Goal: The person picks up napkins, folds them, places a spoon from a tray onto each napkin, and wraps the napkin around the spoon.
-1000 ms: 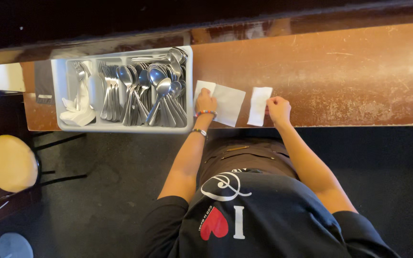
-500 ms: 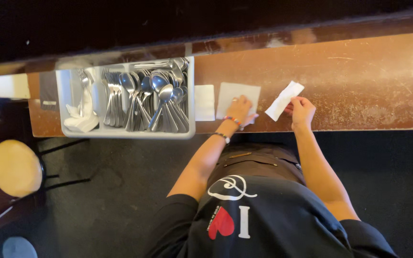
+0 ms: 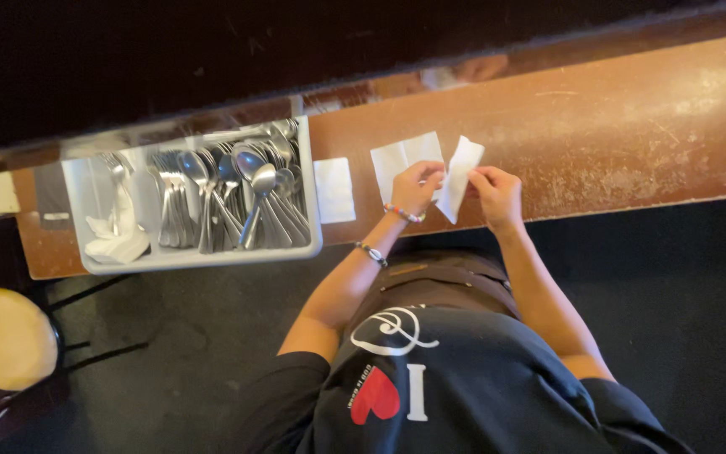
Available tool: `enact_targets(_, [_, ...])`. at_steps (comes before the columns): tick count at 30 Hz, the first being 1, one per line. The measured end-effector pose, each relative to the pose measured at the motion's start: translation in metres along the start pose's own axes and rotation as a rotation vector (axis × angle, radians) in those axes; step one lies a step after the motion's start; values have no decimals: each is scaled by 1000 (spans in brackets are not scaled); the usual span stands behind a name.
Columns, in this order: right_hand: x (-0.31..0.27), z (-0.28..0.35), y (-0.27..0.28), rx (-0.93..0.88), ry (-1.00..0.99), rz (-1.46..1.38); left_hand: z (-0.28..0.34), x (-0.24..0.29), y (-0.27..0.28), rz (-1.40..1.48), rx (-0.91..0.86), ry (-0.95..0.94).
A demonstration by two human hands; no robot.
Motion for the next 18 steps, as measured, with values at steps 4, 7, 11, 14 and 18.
enact_targets(4, [-8, 2, -22, -66, -12, 1, 9, 26, -6, 213, -37, 19])
enact_targets(7, [-11, 6, -34, -106, -44, 33, 24, 32, 3, 233, -8, 53])
enact_targets(11, [-17, 6, -44, -164, -18, 58, 26, 25, 15, 213, -7, 48])
enact_targets(14, [-16, 9, -52, -195, -19, 16, 31, 13, 19, 269, 41, 66])
enact_targets(18, [-22, 8, -62, -191, 0, 0, 34, 12, 24, 677, 23, 205])
Point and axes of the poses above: each hand's wrist, its own z-axis away from the middle knuckle, its own y-axis out of the back of the hand, x = y × z, the point moved 1 cm from there along -z, towards the middle knuckle, and after that the axes turned 8 degrees about -x, right-handed, at the moved point
